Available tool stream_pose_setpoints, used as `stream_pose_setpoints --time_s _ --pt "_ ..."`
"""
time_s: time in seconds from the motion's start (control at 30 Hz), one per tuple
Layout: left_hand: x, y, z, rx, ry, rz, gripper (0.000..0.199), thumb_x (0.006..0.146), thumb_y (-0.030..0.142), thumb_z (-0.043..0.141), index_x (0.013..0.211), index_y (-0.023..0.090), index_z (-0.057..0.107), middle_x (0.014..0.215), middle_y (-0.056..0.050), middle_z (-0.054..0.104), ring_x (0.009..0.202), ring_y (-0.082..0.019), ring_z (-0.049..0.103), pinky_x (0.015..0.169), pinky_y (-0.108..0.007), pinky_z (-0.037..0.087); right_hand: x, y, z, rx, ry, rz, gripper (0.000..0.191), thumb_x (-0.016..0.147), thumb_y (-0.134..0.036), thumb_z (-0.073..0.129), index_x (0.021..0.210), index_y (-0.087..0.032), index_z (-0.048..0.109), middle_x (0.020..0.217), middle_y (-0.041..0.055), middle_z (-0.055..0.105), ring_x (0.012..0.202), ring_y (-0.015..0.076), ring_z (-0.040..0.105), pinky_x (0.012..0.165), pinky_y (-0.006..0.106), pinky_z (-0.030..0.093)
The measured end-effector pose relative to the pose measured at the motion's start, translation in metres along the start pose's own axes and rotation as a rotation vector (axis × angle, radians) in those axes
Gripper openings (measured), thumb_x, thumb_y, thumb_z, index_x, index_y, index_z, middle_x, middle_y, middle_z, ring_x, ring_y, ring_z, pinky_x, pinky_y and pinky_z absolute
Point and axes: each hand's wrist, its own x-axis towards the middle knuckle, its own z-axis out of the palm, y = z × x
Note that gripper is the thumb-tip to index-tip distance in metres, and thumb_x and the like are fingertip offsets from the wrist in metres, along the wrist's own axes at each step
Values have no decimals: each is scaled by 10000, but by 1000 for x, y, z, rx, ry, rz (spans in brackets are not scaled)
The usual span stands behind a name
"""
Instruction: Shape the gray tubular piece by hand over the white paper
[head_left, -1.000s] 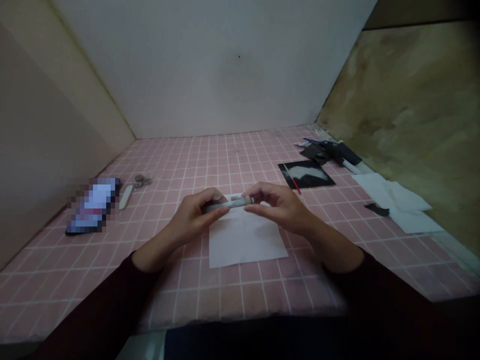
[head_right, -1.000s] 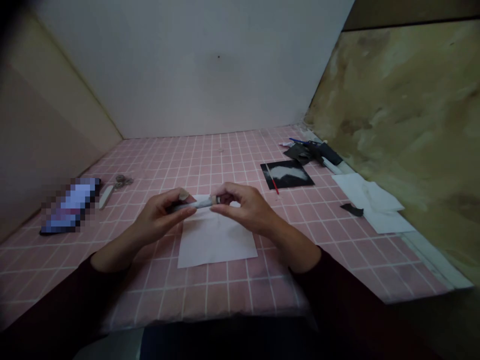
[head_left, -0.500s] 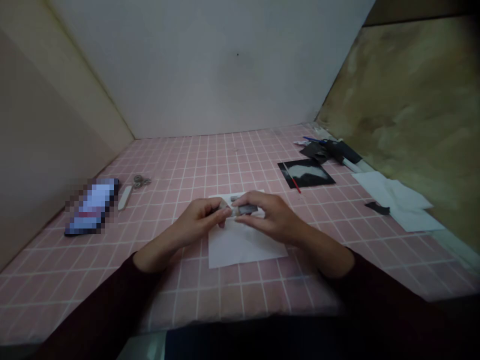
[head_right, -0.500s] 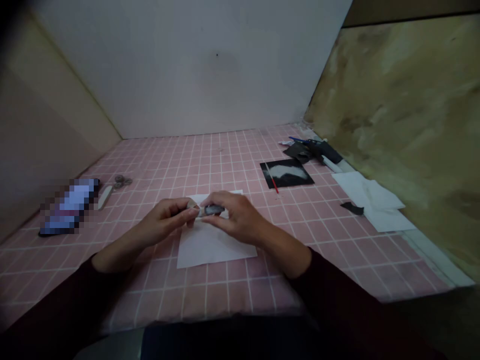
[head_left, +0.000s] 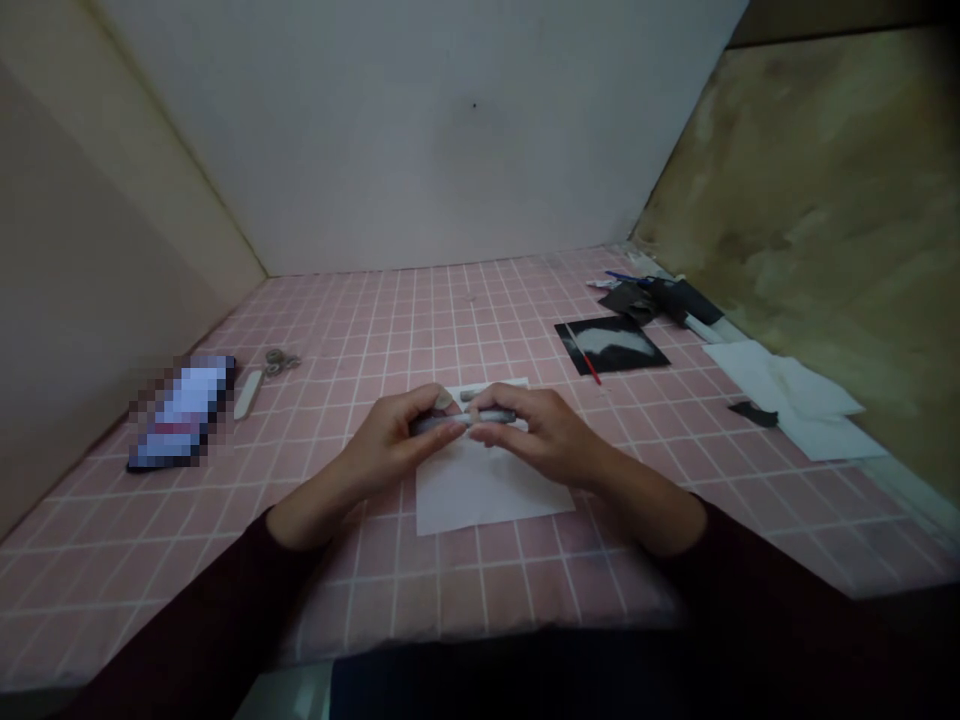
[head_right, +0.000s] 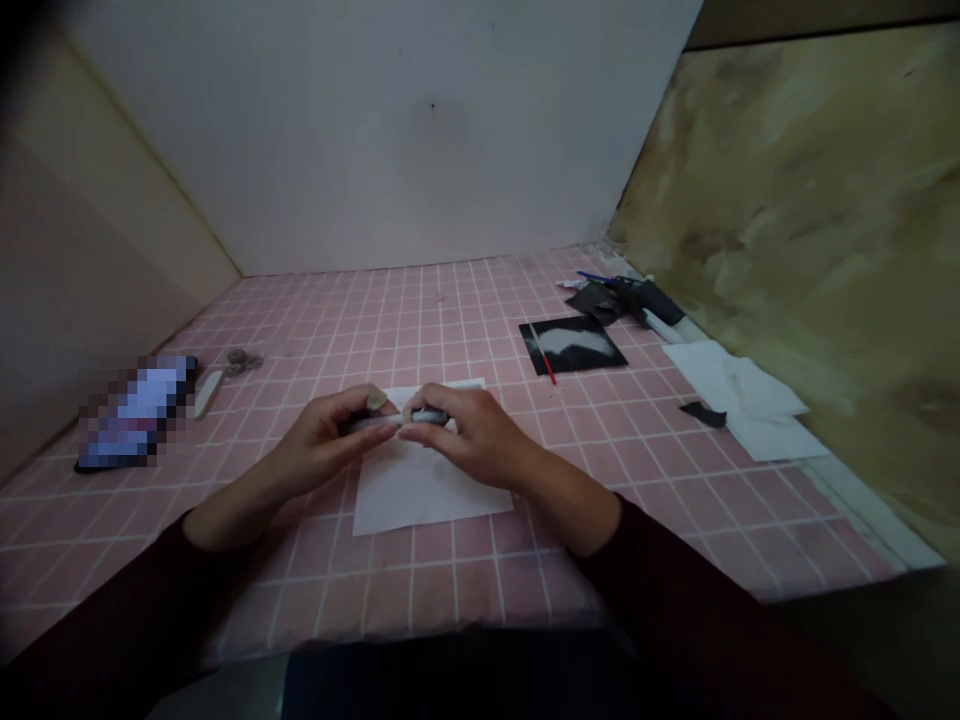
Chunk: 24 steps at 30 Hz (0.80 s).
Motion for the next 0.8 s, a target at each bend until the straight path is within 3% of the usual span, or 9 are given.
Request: stream_pose_setpoints --time_s 0.2,0.33,0.47,0.63,0.8 --pt "-2 0 0 99 110 83 152 903 323 677 884 180 626 731 22 552 619 -106 452 564 -240 337 1 0 2 147 97 41 159 880 -316 715 893 -166 663 782 0 649 706 124 592 666 264 449" --pt "-2 3 0 211 81 156 108 910 287 671 893 184 644 757 13 590 650 -111 500 596 -242 367 2 1 4 124 17 59 158 870 -319 716 885 -168 672 765 -12 616 678 109 542 623 250 417" --pt "-2 3 -2 221 158 159 150 897 311 685 866 181 615 754 10 588 625 -112 484 577 -244 365 2 3 3 254 102 93 211 843 -344 744 898 -163 651 737 -14 599 642 103 520 584 243 413" --pt "-2 4 -1 258 116 204 115 908 302 670 894 194 633 774 1 608 674 -128 525 603 -250 388 3 2 5 206 30 84 179 854 -333 731 886 -169 667 777 -8 604 691 111 524 616 251 411" --pt "-1 1 -4 253 220 225 132 877 264 713 861 189 605 761 17 584 615 -106 474 568 -248 362 4 2 -1 305 168 155 238 803 -350 779 851 -161 643 667 -45 525 579 85 464 510 231 347"
